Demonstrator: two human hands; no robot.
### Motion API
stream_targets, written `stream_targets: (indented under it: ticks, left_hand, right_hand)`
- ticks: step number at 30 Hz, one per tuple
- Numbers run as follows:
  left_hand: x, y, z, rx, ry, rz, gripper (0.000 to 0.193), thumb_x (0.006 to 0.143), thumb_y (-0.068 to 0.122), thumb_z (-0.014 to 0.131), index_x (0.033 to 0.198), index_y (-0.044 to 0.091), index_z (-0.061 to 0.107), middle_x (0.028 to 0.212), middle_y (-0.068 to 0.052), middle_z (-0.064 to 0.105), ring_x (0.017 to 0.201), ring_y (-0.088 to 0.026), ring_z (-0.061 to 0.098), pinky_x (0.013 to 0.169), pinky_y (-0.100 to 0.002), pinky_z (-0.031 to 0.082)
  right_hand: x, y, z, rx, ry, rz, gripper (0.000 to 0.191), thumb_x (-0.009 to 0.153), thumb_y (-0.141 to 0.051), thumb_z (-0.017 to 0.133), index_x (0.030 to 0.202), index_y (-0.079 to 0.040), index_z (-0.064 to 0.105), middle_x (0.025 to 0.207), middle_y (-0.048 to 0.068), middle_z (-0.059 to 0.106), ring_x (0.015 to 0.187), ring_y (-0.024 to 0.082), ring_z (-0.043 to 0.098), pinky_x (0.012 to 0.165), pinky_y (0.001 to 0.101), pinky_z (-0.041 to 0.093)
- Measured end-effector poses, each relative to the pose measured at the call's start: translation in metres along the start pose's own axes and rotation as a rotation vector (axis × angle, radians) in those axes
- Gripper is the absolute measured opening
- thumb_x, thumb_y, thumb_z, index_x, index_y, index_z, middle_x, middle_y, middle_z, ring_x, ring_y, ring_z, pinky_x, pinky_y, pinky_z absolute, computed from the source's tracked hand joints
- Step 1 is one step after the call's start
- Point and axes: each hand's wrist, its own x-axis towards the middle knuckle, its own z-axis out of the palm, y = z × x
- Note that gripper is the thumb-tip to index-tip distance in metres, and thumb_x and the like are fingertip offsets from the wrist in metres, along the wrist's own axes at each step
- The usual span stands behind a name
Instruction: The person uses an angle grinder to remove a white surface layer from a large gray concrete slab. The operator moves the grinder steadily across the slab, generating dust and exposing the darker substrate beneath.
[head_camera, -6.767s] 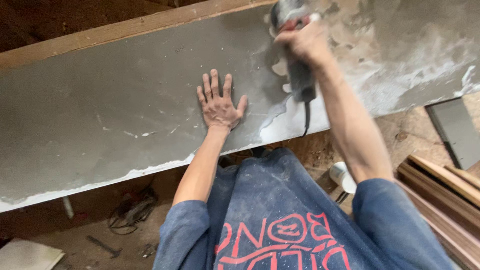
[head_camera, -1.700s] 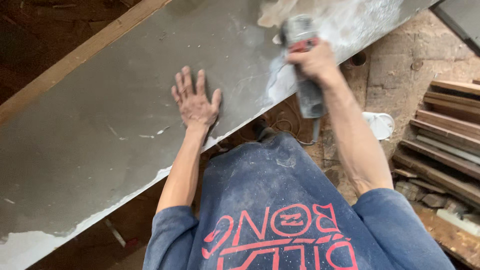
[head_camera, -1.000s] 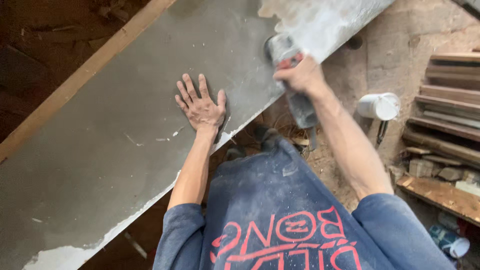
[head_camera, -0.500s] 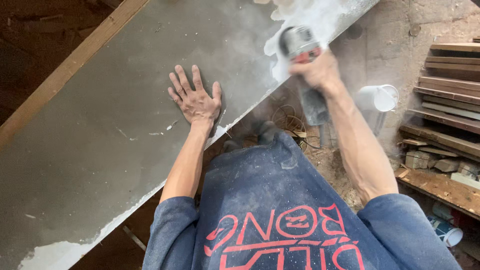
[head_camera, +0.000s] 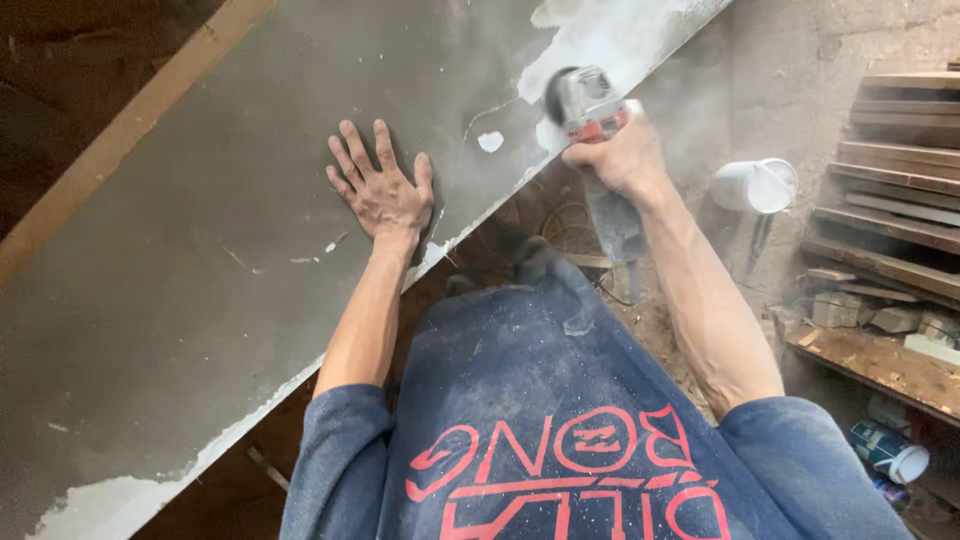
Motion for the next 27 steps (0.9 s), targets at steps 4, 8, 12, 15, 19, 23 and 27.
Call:
stream_targets:
  ticks: [4, 8, 12, 15, 19, 23, 27]
  left_hand:
    - [0.004, 0.002, -0.004, -0.002, -0.023, -0.006, 0.08, 0.099, 0.056, 0.059, 0.164, 0.019, 0.03, 0.171, -0.019, 0.007, 0.157, -0.043, 0.004, 0.125, -0.064, 0.009]
    - [0.004, 0.003, -0.005, 0.012, -0.011, 0.004, 0.081, 0.1, 0.057, 0.057, 0.165, 0.019, 0.028, 0.171, -0.018, 0.006, 0.157, -0.042, 0.002, 0.126, -0.064, 0.007]
    - [0.004, 0.005, -0.006, 0.023, -0.031, -0.001, 0.081, 0.102, 0.058, 0.055, 0.166, 0.018, 0.025, 0.171, -0.018, 0.004, 0.158, -0.042, 0.0, 0.126, -0.063, 0.006]
    - [0.005, 0.005, -0.007, 0.006, -0.08, -0.022, 0.081, 0.101, 0.059, 0.054, 0.165, 0.02, 0.024, 0.171, -0.018, 0.003, 0.157, -0.042, 0.0, 0.126, -0.063, 0.005]
    - [0.006, 0.005, -0.008, 0.006, -0.038, -0.004, 0.081, 0.101, 0.059, 0.055, 0.166, 0.019, 0.025, 0.171, -0.018, 0.003, 0.158, -0.041, 0.0, 0.126, -0.063, 0.005]
    - [0.007, 0.007, -0.008, 0.005, -0.05, -0.016, 0.081, 0.1, 0.059, 0.054, 0.165, 0.019, 0.027, 0.171, -0.017, 0.003, 0.157, -0.041, 0.0, 0.126, -0.062, 0.006]
    - [0.008, 0.008, -0.008, -0.006, -0.06, -0.032, 0.081, 0.098, 0.06, 0.054, 0.164, 0.02, 0.028, 0.171, -0.017, 0.003, 0.158, -0.04, 0.0, 0.126, -0.062, 0.006]
  right_hand:
    - [-0.014, -0.013, 0.015, -0.025, 0.04, -0.297, 0.09, 0.062, -0.035, 0.094, 0.132, 0.005, 0.054, 0.11, 0.02, 0.073, 0.101, 0.026, 0.07, 0.09, 0.0372, 0.055]
    - [-0.01, -0.015, 0.004, 0.109, -0.013, -0.02, 0.085, 0.063, -0.033, 0.089, 0.127, 0.006, 0.051, 0.114, 0.016, 0.073, 0.098, 0.021, 0.073, 0.085, 0.0324, 0.061]
    - [-0.002, -0.011, 0.001, 0.046, -0.019, -0.042, 0.091, 0.061, -0.031, 0.092, 0.133, 0.003, 0.048, 0.115, 0.016, 0.069, 0.097, 0.021, 0.071, 0.083, 0.0308, 0.058]
    - [0.001, -0.012, 0.013, 0.057, 0.019, -0.137, 0.09, 0.06, -0.03, 0.096, 0.13, 0.006, 0.05, 0.113, 0.014, 0.069, 0.097, 0.021, 0.07, 0.084, 0.0311, 0.057]
    - [0.004, -0.015, 0.025, 0.154, 0.017, -0.058, 0.061, 0.064, -0.03, 0.086, 0.113, 0.002, 0.072, 0.105, 0.008, 0.079, 0.094, 0.018, 0.075, 0.087, 0.0332, 0.06]
    - [0.009, -0.015, 0.024, 0.025, -0.023, -0.127, 0.055, 0.062, -0.032, 0.09, 0.106, -0.005, 0.073, 0.101, 0.008, 0.078, 0.093, 0.018, 0.073, 0.088, 0.032, 0.056]
    - [0.009, -0.016, 0.018, 0.191, 0.016, -0.189, 0.062, 0.06, -0.033, 0.088, 0.112, -0.005, 0.068, 0.102, 0.008, 0.077, 0.093, 0.019, 0.074, 0.085, 0.0312, 0.058]
